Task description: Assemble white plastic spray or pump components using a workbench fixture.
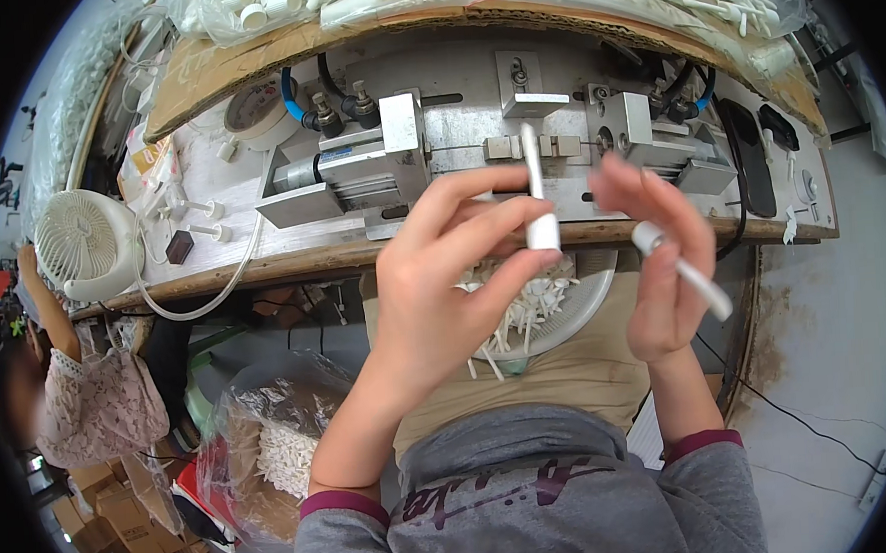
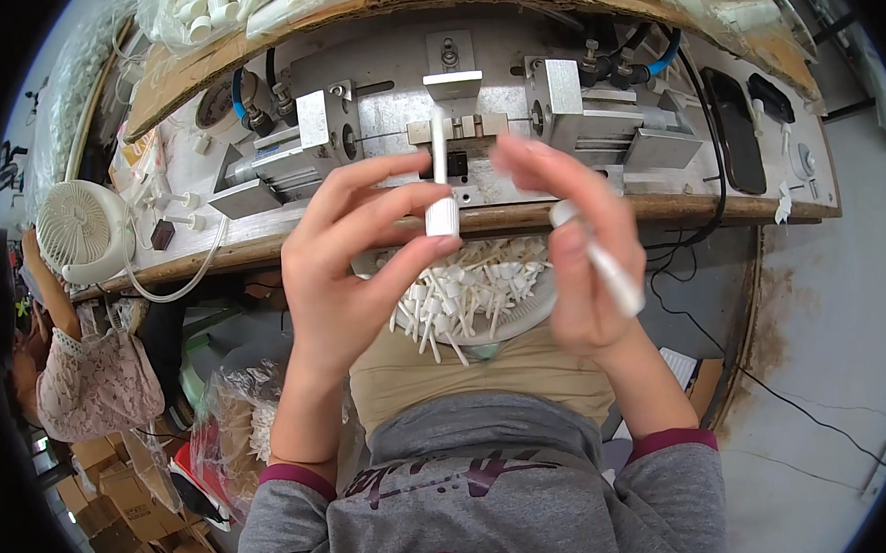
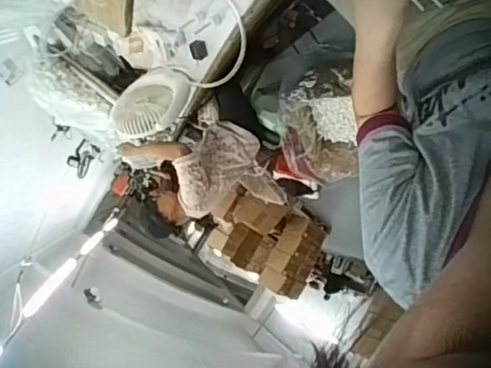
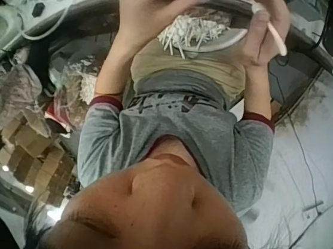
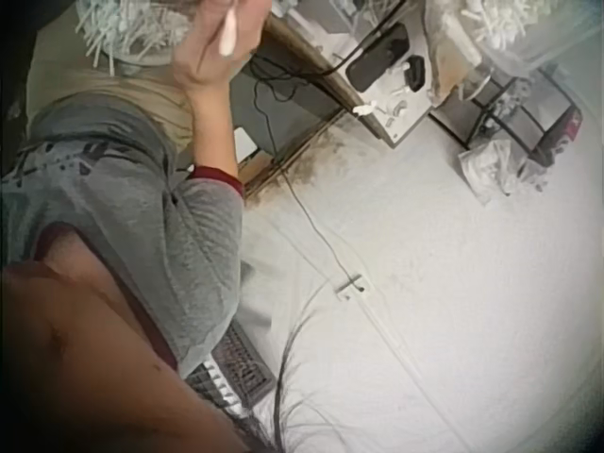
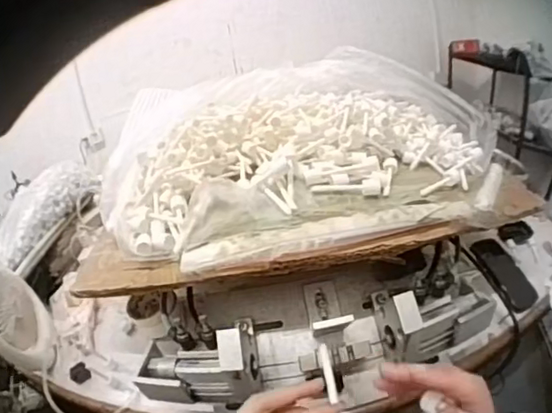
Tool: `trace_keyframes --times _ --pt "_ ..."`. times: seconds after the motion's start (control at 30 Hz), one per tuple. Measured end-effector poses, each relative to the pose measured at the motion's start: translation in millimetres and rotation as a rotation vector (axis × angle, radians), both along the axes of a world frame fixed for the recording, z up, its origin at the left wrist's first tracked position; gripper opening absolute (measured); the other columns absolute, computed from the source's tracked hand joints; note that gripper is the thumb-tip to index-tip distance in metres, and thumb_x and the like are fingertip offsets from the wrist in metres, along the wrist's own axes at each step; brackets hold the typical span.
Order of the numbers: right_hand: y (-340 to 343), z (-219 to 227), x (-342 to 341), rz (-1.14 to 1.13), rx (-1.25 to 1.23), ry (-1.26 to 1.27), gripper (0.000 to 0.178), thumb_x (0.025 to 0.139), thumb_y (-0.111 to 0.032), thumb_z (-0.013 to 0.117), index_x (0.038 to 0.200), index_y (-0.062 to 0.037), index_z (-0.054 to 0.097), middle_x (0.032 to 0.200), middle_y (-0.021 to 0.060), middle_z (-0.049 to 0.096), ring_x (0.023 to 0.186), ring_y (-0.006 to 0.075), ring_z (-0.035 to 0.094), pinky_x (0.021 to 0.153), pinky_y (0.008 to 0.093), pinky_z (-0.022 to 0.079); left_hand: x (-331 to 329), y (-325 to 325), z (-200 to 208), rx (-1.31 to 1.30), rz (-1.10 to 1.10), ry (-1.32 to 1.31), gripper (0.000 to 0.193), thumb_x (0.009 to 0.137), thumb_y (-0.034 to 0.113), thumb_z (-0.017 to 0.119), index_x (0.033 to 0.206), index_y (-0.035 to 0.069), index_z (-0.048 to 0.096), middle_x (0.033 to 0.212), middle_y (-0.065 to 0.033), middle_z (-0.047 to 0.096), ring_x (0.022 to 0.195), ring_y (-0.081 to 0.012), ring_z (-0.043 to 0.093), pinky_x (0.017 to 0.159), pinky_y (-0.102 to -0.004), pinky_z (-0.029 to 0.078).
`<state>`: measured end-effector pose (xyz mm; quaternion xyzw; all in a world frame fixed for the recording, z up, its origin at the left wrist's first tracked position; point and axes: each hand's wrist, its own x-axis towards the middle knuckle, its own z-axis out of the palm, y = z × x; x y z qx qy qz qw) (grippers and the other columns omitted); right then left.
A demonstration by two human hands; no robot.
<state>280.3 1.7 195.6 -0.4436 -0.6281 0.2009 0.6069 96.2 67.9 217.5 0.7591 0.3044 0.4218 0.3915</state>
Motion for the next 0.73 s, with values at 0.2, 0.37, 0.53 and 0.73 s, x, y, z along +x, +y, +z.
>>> trace_keyframes --times 0.2,0.37,0.53,0.73 --pt "-15 -4 9 0.016 -0.144 0.379 0.034 0.109 -0.03 0.034 0.114 0.0002 0.049 0.081 0.0062 0.056 0.067 0.0086 0.045 0.06 0.0229 0.037 4 11 -15 0.677 0.068 0.557 0.025 0.075 0.006 0.068 0.098 -0.004 0.071 0.121 -0.017 0.069 0.063 -0.0151 0.064 0.057 -0.0273 0.048" --pt "-18 12 -4 -0.071 -0.15 0.328 0.038 0.108 -0.033 0.036 0.099 -0.0015 0.054 0.086 0.0056 0.052 0.069 0.0104 0.044 0.063 0.0244 0.037 12 11 1 0.549 0.105 0.69 0.028 0.074 0.011 0.078 0.101 0.006 0.073 0.121 -0.0054 0.07 0.059 -0.0208 0.062 0.059 -0.0314 0.051" --pt "-31 30 11 -0.264 -0.33 -0.046 0.023 0.103 -0.02 0.054 0.093 -0.001 0.061 0.088 0.0049 0.057 0.075 0.0073 0.052 0.064 0.0251 0.042 10 14 1 0.512 0.101 0.632 0.029 0.073 0.012 0.078 0.101 0.007 0.073 0.121 -0.0032 0.07 0.059 -0.0234 0.063 0.058 -0.0323 0.051" --pt "-29 23 7 0.149 -0.547 0.766 0.016 0.102 -0.016 0.056 0.107 -0.0006 0.057 0.084 0.007 0.063 0.058 0.0105 0.059 0.052 0.0216 0.048 13 -10 27 0.184 -0.337 0.248 0.055 0.077 0.011 0.078 0.131 0.016 0.065 0.122 -0.0151 0.068 0.09 -0.0261 0.073 0.081 -0.0301 0.056"
